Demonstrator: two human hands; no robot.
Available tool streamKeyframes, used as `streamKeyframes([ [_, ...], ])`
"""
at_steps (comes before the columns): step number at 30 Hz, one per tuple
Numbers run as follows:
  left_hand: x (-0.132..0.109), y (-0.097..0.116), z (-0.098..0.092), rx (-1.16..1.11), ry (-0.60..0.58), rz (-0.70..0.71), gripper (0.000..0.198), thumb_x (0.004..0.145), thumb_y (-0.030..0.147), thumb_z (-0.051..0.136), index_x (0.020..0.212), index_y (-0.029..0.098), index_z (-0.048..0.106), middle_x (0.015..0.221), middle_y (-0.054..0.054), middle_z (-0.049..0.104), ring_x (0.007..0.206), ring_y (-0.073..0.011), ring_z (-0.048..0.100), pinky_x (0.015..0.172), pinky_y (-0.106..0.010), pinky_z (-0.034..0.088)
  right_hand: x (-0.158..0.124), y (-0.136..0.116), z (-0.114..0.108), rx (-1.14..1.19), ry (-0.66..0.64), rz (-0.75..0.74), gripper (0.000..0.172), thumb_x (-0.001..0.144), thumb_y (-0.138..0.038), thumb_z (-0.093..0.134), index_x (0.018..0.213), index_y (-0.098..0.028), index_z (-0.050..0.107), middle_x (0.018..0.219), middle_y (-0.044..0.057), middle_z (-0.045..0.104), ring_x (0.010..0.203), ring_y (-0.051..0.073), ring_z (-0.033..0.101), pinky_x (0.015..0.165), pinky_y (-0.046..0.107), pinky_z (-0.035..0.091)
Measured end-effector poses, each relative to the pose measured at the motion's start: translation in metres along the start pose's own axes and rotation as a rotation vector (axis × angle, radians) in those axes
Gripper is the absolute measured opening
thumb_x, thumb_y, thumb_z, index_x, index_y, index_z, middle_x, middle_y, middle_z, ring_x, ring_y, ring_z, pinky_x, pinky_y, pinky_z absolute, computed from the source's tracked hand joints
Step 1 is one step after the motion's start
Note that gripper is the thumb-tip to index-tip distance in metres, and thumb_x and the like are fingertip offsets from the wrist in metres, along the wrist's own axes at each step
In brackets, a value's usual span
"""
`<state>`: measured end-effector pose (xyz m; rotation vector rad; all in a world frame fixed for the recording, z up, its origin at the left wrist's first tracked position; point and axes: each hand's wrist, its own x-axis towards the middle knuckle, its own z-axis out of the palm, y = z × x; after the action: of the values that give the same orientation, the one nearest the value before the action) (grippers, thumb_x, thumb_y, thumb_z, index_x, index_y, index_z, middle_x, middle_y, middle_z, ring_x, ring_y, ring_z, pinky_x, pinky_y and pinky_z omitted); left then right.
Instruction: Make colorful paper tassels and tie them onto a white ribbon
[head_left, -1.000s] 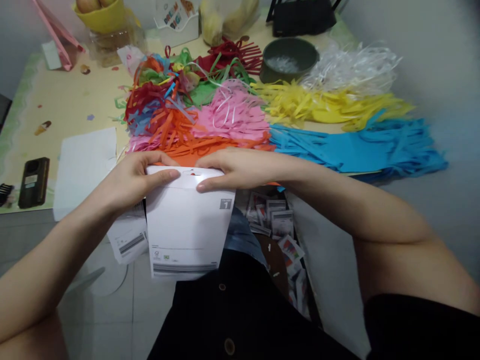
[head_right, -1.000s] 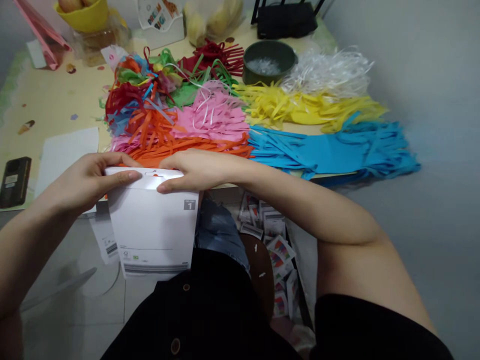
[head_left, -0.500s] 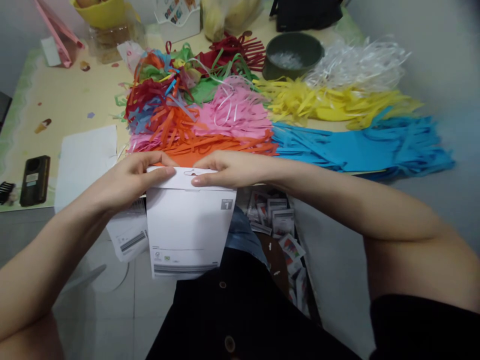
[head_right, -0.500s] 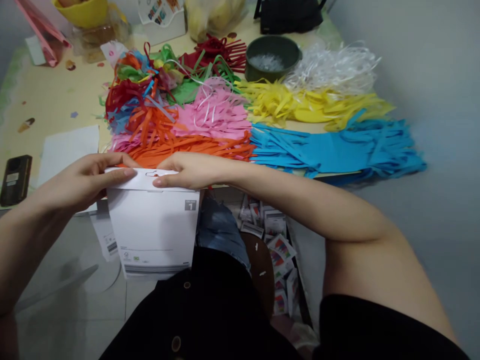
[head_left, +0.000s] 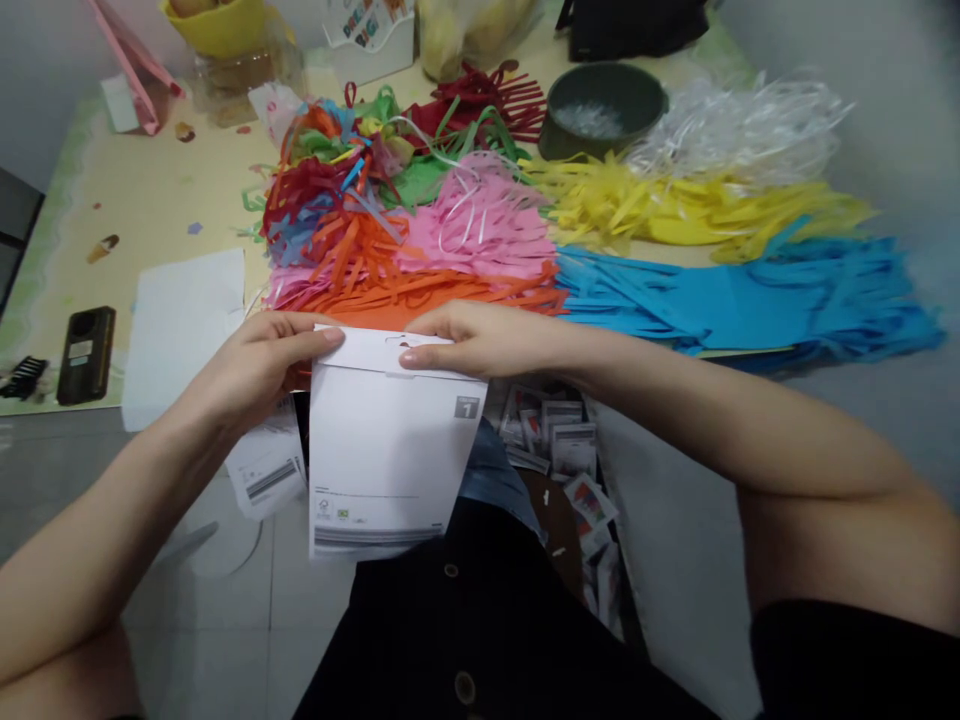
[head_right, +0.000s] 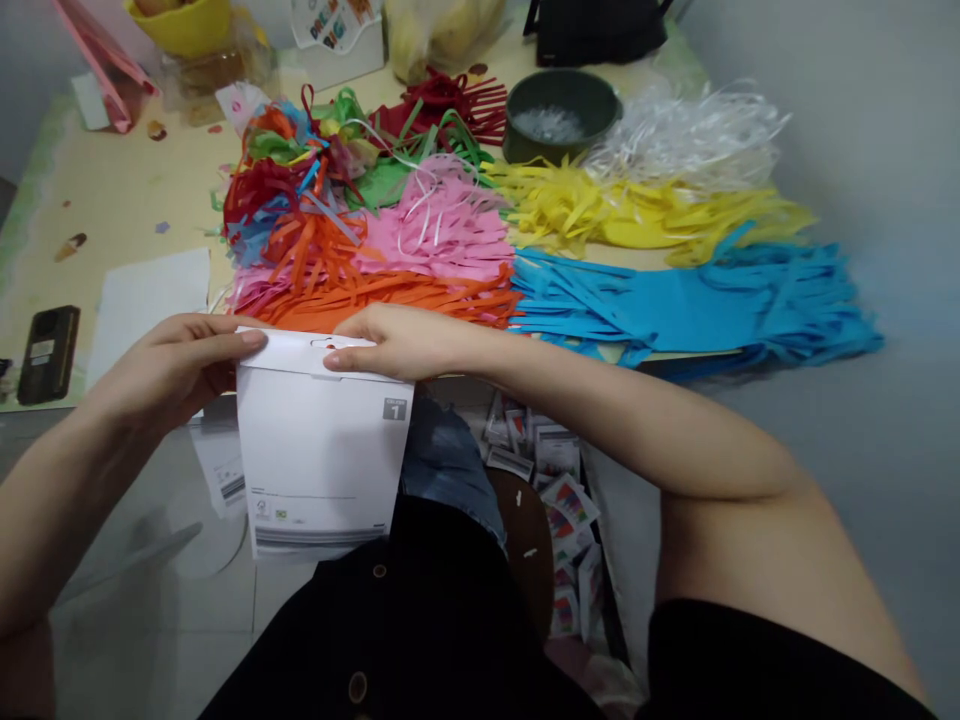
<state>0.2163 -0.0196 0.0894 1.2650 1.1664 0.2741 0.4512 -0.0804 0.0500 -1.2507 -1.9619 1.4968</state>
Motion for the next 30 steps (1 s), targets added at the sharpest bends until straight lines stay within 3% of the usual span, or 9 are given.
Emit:
streamKeyframes([
  [7, -0.007, -0.012, 0.007, -0.264, 0.020, 0.033, 0.016, 0.069, 0.025, 0.073, 0.067, 0.013, 0.063, 0.061, -0.003, 0.060, 0.055, -0.0148, 0.057, 0.052, -0.025, 0.049, -0.002, -0.003, 0.001, 0.007, 0.018, -0.025, 0.050, 0.091, -0.062, 0.053, 0.082, -0.013, 0.058, 0.075, 0.002, 0.059, 0.068, 0.011, 0.049, 0.061, 0.023, 0.031],
  [12, -0.011, -0.016, 0.012, -0.280, 0.122, 0.103, 0.013, 0.070, 0.021, 0.068, 0.062, 0.014, 0.059, 0.056, 0.000, 0.055, 0.048, -0.0106, 0.049, 0.045, -0.021, 0.041, -0.003, -0.009, 0.002, -0.038, 0.038, 0.018, 0.036, 0.092, -0.047, 0.053, 0.082, -0.013, 0.060, 0.076, 0.002, 0.060, 0.067, 0.012, 0.051, 0.063, 0.024, 0.031],
  [18, -0.014, -0.017, 0.016, -0.097, 0.001, 0.053, 0.033, 0.073, 0.040, 0.077, 0.089, 0.012, 0.073, 0.072, -0.006, 0.072, 0.062, -0.0188, 0.066, 0.056, -0.026, 0.052, -0.005, -0.016, 0.003, -0.052, 0.062, 0.034, 0.030, 0.090, -0.041, 0.056, 0.081, -0.013, 0.061, 0.074, 0.002, 0.062, 0.065, 0.011, 0.052, 0.061, 0.023, 0.031],
  [24, -0.016, -0.016, 0.019, -0.100, 0.024, 0.048, 0.042, 0.073, 0.044, 0.076, 0.098, 0.010, 0.076, 0.082, -0.012, 0.077, 0.075, -0.0261, 0.073, 0.070, -0.036, 0.061, -0.005, -0.012, 0.006, 0.003, 0.070, -0.015, 0.041, 0.090, -0.053, 0.058, 0.083, -0.013, 0.062, 0.076, 0.002, 0.061, 0.066, 0.011, 0.050, 0.059, 0.022, 0.031],
  [27, -0.019, -0.016, 0.018, -0.104, 0.018, 0.052, 0.041, 0.072, 0.042, 0.078, 0.098, 0.011, 0.076, 0.082, -0.011, 0.077, 0.076, -0.0264, 0.073, 0.069, -0.035, 0.061, -0.008, -0.010, 0.005, 0.044, 0.064, -0.040, 0.050, 0.089, -0.062, 0.059, 0.082, -0.012, 0.062, 0.075, 0.001, 0.060, 0.065, 0.010, 0.049, 0.058, 0.022, 0.032],
  [30, -0.022, -0.015, 0.014, -0.102, 0.047, 0.062, 0.037, 0.072, 0.042, 0.078, 0.093, 0.012, 0.076, 0.077, -0.009, 0.076, 0.072, -0.0248, 0.072, 0.064, -0.032, 0.059, -0.017, -0.006, -0.001, 0.125, -0.033, -0.043, 0.054, 0.090, -0.065, 0.056, 0.091, -0.012, 0.065, 0.081, 0.002, 0.064, 0.069, 0.010, 0.052, 0.060, 0.021, 0.037],
])
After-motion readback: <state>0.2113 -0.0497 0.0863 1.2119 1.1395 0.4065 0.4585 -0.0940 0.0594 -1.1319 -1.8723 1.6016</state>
